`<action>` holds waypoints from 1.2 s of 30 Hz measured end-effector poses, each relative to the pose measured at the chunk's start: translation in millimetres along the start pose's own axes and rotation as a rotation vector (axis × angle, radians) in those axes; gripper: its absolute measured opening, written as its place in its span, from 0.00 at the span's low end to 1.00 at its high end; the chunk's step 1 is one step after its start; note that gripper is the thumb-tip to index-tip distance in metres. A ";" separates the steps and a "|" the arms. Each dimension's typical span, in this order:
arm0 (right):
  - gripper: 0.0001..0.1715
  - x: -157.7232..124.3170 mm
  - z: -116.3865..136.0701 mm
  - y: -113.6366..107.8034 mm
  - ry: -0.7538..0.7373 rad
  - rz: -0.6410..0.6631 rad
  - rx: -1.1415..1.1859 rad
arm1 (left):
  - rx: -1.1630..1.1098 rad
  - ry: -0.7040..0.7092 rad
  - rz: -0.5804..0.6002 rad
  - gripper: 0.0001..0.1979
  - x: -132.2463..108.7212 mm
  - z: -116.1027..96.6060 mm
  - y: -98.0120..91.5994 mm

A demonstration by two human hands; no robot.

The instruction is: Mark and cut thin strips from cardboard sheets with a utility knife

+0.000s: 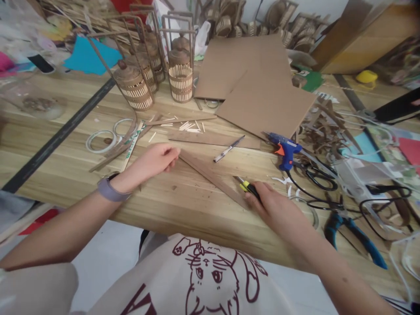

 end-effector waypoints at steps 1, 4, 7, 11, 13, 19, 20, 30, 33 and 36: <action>0.16 1.9 5.2 -0.1 -0.010 0.032 -0.031 | 0.073 0.118 -0.065 0.14 2.7 -10.8 0.7; 0.15 7.6 21.7 0.8 -0.059 0.105 -0.110 | 0.200 0.479 -0.222 0.10 10.1 -44.8 20.5; 0.14 12.7 33.1 0.5 -0.084 0.138 -0.164 | 0.273 0.709 -0.273 0.15 22.8 -63.7 52.4; 0.14 18.6 42.7 0.0 -0.096 0.173 -0.211 | 0.382 0.681 -0.238 0.27 46.5 -59.2 84.0; 0.14 21.9 46.8 0.0 -0.097 0.183 -0.231 | 0.420 0.648 -0.188 0.30 52.3 -53.7 93.9; 0.14 30.8 55.1 1.8 -0.098 0.225 -0.260 | 0.472 0.609 -0.151 0.32 53.3 -47.2 102.9; 0.14 31.9 55.8 1.9 -0.098 0.231 -0.267 | 0.476 0.606 -0.148 0.32 53.4 -47.3 103.2; 0.16 36.3 65.8 0.9 -0.103 0.279 -0.298 | 0.478 0.576 -0.120 0.31 53.7 -48.6 104.0; 0.17 36.1 68.3 -0.3 -0.103 0.283 -0.314 | 0.470 0.586 -0.125 0.31 53.4 -48.3 104.3; 0.17 37.0 69.7 -2.0 -0.120 0.268 -0.332 | 0.459 0.597 -0.131 0.31 54.1 -47.2 104.7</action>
Point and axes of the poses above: each hand's wrist, its own x-axis towards the middle knuckle, its own y-axis out of the palm, z = x × y, the point moved 6 cm from there along x, towards the middle knuckle, and after that the axes turned 6 degrees about -z, right-handed, at the moved point
